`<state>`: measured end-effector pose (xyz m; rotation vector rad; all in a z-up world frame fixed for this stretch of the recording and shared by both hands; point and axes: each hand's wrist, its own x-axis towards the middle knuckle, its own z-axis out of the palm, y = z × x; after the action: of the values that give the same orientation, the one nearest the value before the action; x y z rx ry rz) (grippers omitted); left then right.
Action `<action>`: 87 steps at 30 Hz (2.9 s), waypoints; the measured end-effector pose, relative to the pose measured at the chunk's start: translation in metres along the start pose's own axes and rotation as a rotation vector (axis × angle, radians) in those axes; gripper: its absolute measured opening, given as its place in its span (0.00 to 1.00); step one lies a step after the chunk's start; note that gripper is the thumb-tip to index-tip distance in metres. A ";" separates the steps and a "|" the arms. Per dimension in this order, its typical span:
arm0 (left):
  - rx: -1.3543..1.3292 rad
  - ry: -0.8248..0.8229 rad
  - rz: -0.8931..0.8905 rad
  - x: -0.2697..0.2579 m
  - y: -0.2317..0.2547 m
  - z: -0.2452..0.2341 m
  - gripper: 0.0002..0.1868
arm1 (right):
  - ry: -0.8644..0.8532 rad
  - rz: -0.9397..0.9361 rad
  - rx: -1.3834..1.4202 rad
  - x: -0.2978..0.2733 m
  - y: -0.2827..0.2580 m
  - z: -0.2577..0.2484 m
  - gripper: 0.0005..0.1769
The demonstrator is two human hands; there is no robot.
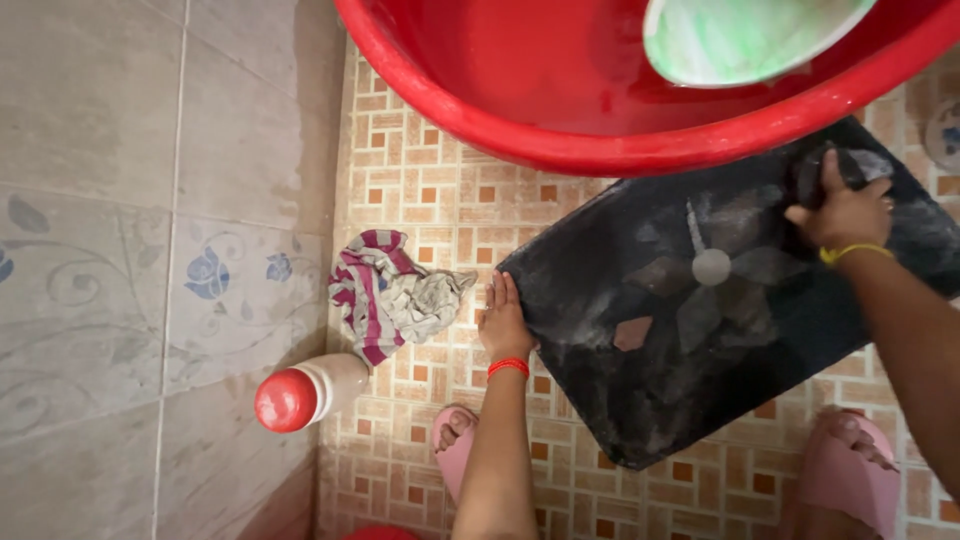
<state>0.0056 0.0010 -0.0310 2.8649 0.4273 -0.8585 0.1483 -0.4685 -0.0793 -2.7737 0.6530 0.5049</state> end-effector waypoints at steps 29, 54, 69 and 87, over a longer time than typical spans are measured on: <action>0.235 0.153 0.243 -0.032 0.098 0.004 0.45 | 0.071 -0.067 0.040 -0.009 -0.005 0.022 0.64; 0.009 -0.161 0.390 -0.050 0.129 0.021 0.48 | -0.449 -0.844 -0.762 -0.086 -0.030 -0.044 0.60; -0.053 -0.137 0.392 -0.056 0.130 0.003 0.48 | -0.318 -0.706 -0.305 -0.109 -0.032 -0.001 0.59; -0.021 -0.188 0.381 -0.057 0.128 0.004 0.60 | -0.304 -0.731 -0.292 -0.143 -0.056 -0.005 0.60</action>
<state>-0.0038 -0.1346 0.0022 2.6792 -0.1263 -1.0211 0.0560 -0.3669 -0.0110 -2.8215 -0.5281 0.8593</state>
